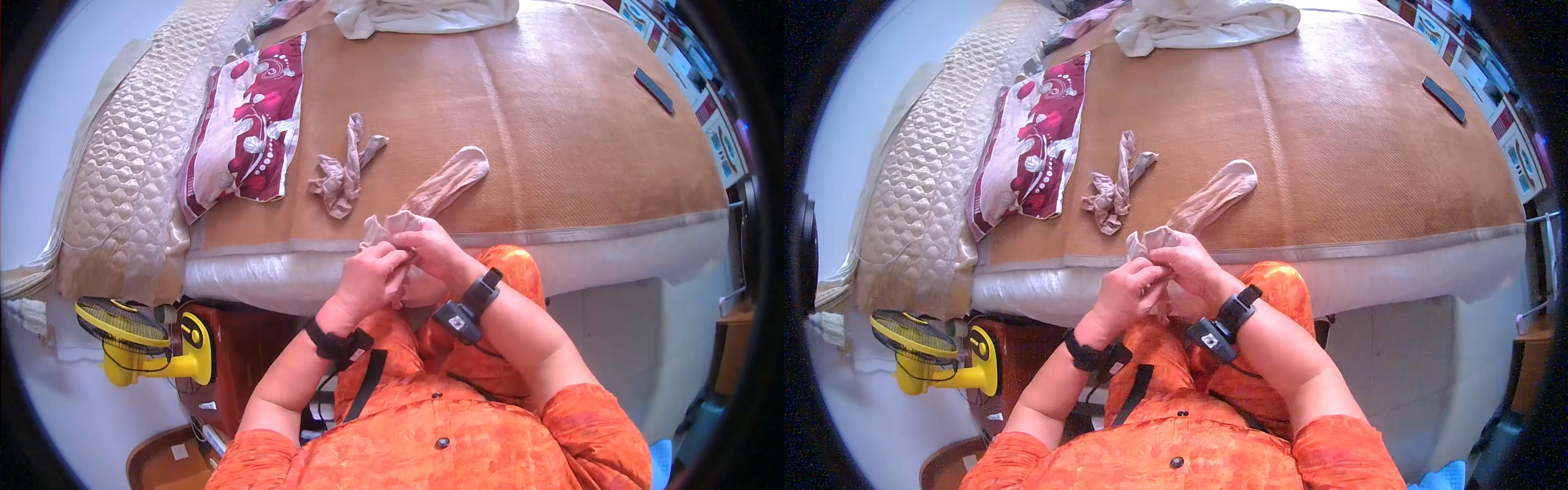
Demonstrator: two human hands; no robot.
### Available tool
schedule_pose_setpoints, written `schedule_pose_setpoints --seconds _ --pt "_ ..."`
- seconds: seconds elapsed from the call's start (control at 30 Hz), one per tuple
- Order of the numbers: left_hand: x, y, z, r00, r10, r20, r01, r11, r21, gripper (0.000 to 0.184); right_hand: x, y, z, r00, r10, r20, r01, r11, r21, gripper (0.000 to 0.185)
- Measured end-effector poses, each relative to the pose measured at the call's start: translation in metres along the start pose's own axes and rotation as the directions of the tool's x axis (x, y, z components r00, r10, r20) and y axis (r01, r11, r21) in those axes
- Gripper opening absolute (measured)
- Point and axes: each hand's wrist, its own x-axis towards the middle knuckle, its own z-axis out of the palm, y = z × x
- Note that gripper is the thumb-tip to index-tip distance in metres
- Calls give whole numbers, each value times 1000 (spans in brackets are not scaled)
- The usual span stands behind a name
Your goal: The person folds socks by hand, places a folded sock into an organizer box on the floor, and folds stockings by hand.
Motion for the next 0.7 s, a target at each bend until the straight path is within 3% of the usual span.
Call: schedule_pose_setpoints --seconds 0.03,0.1,0.17,0.23,0.27,0.3,0.33,0.4,0.43,0.47,0.5,0.53,0.57,0.6,0.67,0.7 --pt "1 0 -5 1000 0 0 0 1000 5 10 1 0 3 1000 -1 5 1 1000 2 11" --pt "5 -3 -19 993 -103 -54 90 973 -210 10 3 -4 7 987 -73 -145 96 982 161 15" --pt "20 -17 -33 944 -223 -244 165 957 -237 10 4 -9 2 986 -84 -146 112 974 196 16" --pt "42 -14 -56 881 -383 -278 320 915 -246 13 -1 -15 -5 998 -27 -61 43 962 271 19" --pt "50 -27 -60 880 -381 -282 318 916 -244 13 0 -16 -4 998 -29 -57 43 962 269 19" --pt "56 -44 -60 898 -98 -429 159 981 108 16 0 -15 -4 1000 -9 -26 17 946 325 20" --pt "60 -52 -59 861 221 -457 19 886 464 19 0 -16 -3 1000 6 5 -7 925 380 22" --pt "46 -59 -42 876 193 -441 68 857 511 24 -2 -19 -4 1000 1 2 -1 918 397 22" --pt "37 -60 -27 933 -294 -210 314 947 66 22 -3 -20 -3 1000 7 4 -8 912 410 22" --pt "27 -63 -16 777 -590 218 629 726 -278 20 -4 -20 -2 1000 10 5 -11 910 414 22" --pt "21 -56 -13 775 -594 218 632 724 -275 20 -4 -21 1 1000 18 20 -26 899 437 22" --pt "16 -50 -11 725 -578 373 671 474 -570 19 -3 -22 2 999 24 35 -38 889 457 23" --pt "16 -45 -9 696 -500 516 649 130 -749 17 -3 -22 1 999 24 35 -37 887 460 23" --pt "17 -40 -7 692 -501 520 654 129 -746 17 -3 -21 -1 1000 3 26 -13 919 394 23" --pt "15 -30 -8 728 -520 446 434 -153 -888 17 -4 -18 -1 1000 -10 17 4 945 327 24" --pt "13 -35 -10 745 -443 499 427 -258 -867 20 -3 -18 0 1000 21 13 -24 941 336 24"
